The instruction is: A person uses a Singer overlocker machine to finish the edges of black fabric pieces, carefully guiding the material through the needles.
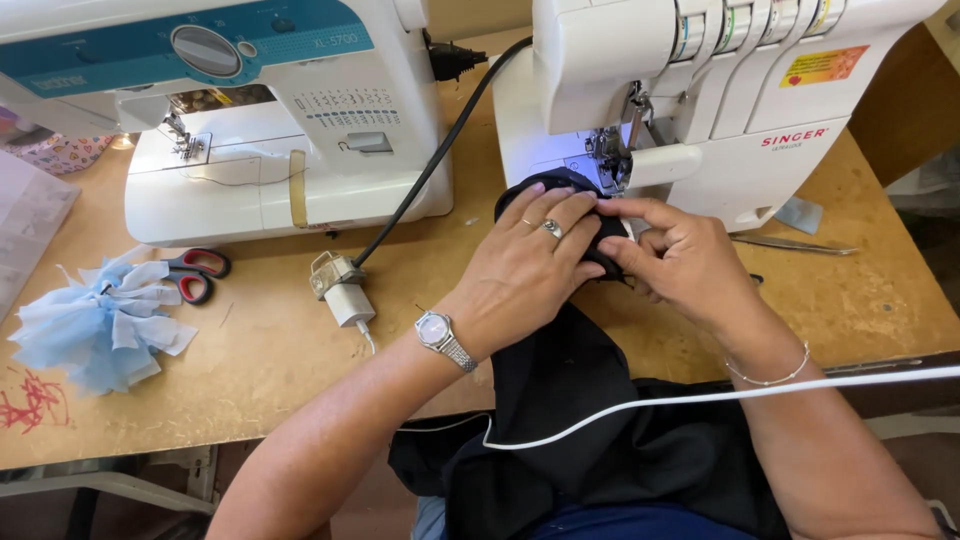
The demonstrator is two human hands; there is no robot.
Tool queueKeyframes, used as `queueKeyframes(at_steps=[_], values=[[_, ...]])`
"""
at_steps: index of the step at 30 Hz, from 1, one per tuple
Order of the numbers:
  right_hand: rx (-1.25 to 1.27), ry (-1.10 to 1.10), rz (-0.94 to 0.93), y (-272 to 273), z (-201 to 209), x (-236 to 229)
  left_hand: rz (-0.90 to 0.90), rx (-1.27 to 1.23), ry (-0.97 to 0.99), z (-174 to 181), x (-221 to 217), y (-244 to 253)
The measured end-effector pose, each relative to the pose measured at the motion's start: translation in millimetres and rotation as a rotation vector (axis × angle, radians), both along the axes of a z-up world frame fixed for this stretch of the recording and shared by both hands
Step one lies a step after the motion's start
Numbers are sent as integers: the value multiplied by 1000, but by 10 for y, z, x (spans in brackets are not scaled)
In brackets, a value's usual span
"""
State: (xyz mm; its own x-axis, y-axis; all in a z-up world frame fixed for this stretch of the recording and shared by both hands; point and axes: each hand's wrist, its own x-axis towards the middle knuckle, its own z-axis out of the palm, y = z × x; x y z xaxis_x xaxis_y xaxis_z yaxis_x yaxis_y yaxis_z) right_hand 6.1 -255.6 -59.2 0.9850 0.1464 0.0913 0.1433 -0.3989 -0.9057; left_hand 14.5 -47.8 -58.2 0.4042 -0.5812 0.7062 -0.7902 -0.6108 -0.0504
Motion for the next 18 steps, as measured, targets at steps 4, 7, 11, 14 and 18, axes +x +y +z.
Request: queueKeyframes(at_steps=[4,7,11,14,18], values=[[150,27,25,-78,-181,38,-54,36,24,-16,90,47],[140,-29,-22,-67,-166,4,-74,9,71,-74,135,28],[-227,-391,-85,-158,-12,42,-42,115,90,18,102,47],[-632,-819,-130,-273,38,215,-59,160,116,59,91,61],[-1038,-1124,-114,-320,108,379,-51,165,111,89,82,52]])
